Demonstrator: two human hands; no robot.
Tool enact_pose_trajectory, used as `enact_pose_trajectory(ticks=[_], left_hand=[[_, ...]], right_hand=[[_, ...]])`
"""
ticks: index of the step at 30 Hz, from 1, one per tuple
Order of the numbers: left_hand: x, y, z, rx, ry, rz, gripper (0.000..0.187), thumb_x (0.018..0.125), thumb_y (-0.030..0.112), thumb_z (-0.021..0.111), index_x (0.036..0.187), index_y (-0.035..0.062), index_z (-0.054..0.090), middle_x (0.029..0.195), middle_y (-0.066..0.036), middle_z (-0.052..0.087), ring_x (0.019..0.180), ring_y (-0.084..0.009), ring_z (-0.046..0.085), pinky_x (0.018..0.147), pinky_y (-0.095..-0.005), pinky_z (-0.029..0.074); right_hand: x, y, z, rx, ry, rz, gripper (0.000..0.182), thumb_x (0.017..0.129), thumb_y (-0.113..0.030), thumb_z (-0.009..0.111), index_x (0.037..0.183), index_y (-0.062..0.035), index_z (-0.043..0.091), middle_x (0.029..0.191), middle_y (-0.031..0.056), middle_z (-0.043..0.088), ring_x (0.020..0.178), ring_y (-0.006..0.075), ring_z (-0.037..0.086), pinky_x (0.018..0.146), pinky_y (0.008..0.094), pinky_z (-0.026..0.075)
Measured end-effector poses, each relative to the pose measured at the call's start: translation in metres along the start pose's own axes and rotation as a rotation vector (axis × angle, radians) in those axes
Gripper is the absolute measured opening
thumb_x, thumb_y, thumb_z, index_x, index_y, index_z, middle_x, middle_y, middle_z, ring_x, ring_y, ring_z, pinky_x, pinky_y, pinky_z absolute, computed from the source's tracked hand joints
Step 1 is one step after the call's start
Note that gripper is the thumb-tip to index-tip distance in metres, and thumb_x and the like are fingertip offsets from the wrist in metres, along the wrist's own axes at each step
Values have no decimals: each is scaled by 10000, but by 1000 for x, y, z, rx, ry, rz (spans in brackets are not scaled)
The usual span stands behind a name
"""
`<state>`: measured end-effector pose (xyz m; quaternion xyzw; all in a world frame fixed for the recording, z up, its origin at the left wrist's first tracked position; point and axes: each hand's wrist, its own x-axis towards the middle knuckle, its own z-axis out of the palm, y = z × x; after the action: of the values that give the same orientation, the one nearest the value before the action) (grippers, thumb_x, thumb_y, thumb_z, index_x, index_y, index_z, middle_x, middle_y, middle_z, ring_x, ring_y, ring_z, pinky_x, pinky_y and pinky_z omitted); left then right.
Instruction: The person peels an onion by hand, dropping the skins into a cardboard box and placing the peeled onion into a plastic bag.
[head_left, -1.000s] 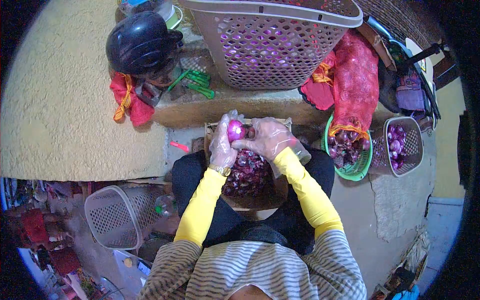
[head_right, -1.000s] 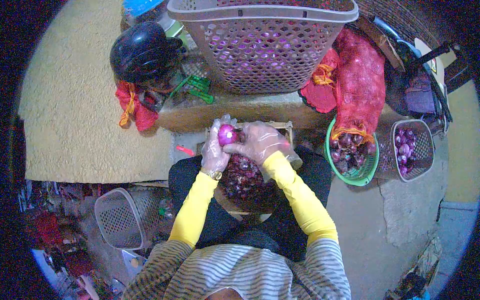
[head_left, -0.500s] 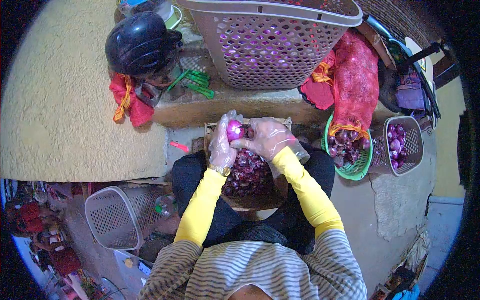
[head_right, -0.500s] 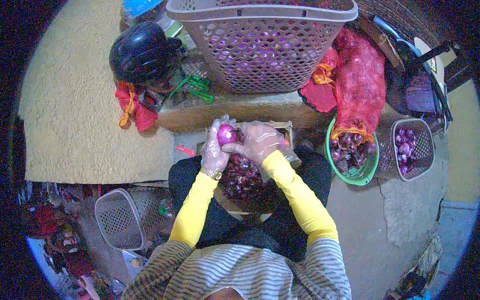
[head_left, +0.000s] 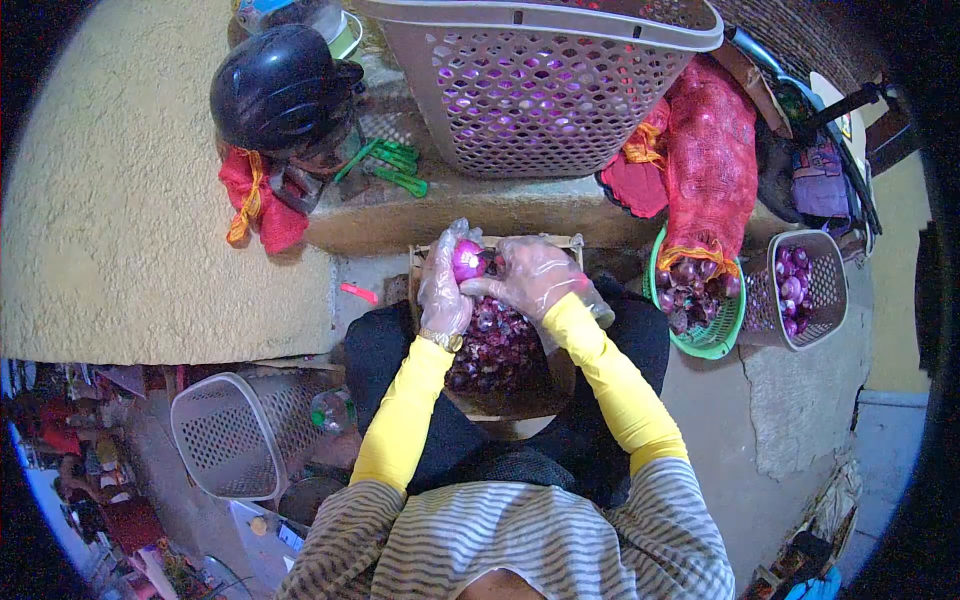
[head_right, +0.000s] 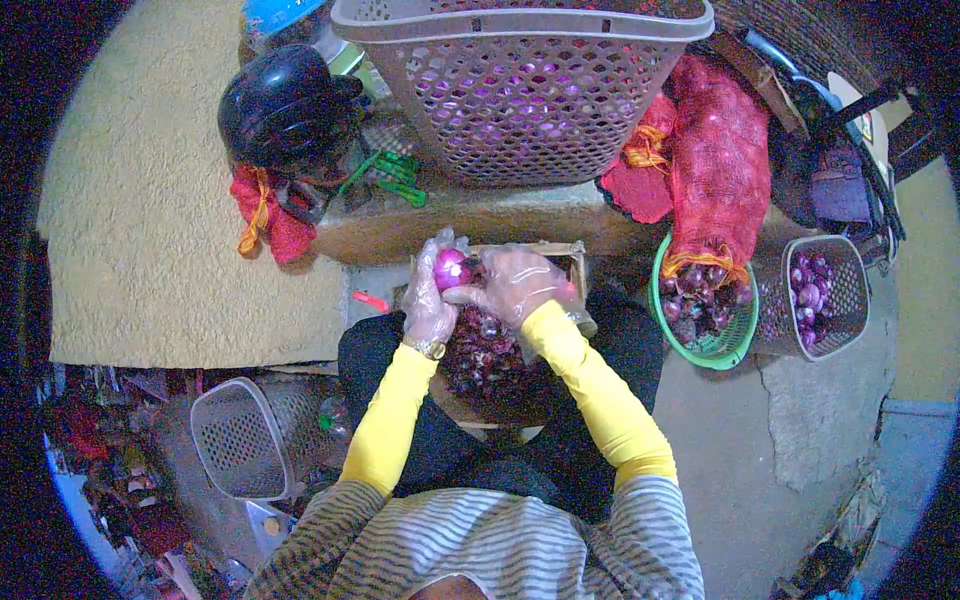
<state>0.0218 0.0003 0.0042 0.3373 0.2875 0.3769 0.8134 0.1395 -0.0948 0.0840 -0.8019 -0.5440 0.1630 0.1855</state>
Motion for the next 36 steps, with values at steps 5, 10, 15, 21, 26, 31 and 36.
enact_pose_trajectory(ticks=[5, 10, 15, 21, 26, 31, 36], left_hand=[[3, 0, 1, -65, 32, -11, 411, 1018, 327, 540, 1299, 31, 588, 1252, -133, 632, 1178, -240, 603, 1038, -384, 475], [4, 0, -3, -57, -7, -22, 407, 1019, 323, 538, 1300, 33, 586, 1253, -130, 630, 1181, -243, 602, 1038, -384, 475], [0, 3, 2, -77, -9, -48, 407, 1023, 319, 533, 1305, 30, 583, 1255, -128, 631, 1176, -246, 603, 1034, -386, 478], [1, 1, 2, -59, 13, -19, 405, 1024, 318, 536, 1302, 28, 587, 1245, -117, 640, 1151, -243, 616, 1021, -390, 488], [1, 3, 0, -7, 17, -17, 452, 1009, 346, 548, 1327, 25, 547, 1234, -134, 630, 1181, -249, 599, 1040, -398, 476], [-2, 6, 3, -57, 26, -38, 453, 1008, 349, 550, 1328, 28, 548, 1235, -134, 630, 1176, -253, 600, 1032, -396, 479], [-1, 3, 5, -56, 49, -21, 456, 1016, 350, 531, 1337, 26, 542, 1238, -129, 630, 1175, -256, 600, 1034, -400, 475]], right_hand=[[-3, -2, -4, 51, 31, -36, 748, 695, -785, 653, 1009, -111, 733, 831, 196, 704, 792, 378, 697, 736, 498, 546], [-2, -2, -3, 18, 28, -16, 727, 683, -770, 679, 1008, -121, 732, 833, 191, 704, 791, 367, 698, 733, 495, 546], [-1, 0, 0, 35, 23, -10, 740, 665, -777, 689, 1009, -123, 732, 826, 186, 704, 784, 364, 699, 728, 493, 548], [0, 3, 4, 26, -4, 22, 787, 670, -793, 676, 959, -62, 707, 821, 204, 700, 797, 375, 702, 738, 494, 550], [1, 1, 6, -15, -17, 34, 816, 685, -820, 637, 943, -47, 697, 847, 215, 707, 823, 382, 707, 763, 488, 558], [0, 0, 8, -25, -11, 29, 824, 701, -826, 615, 940, -42, 704, 867, 214, 712, 837, 380, 709, 771, 483, 561], [-2, 0, 8, -8, 17, 13, 802, 726, -812, 608, 911, -39, 720, 861, 214, 710, 824, 379, 709, 753, 485, 559]])
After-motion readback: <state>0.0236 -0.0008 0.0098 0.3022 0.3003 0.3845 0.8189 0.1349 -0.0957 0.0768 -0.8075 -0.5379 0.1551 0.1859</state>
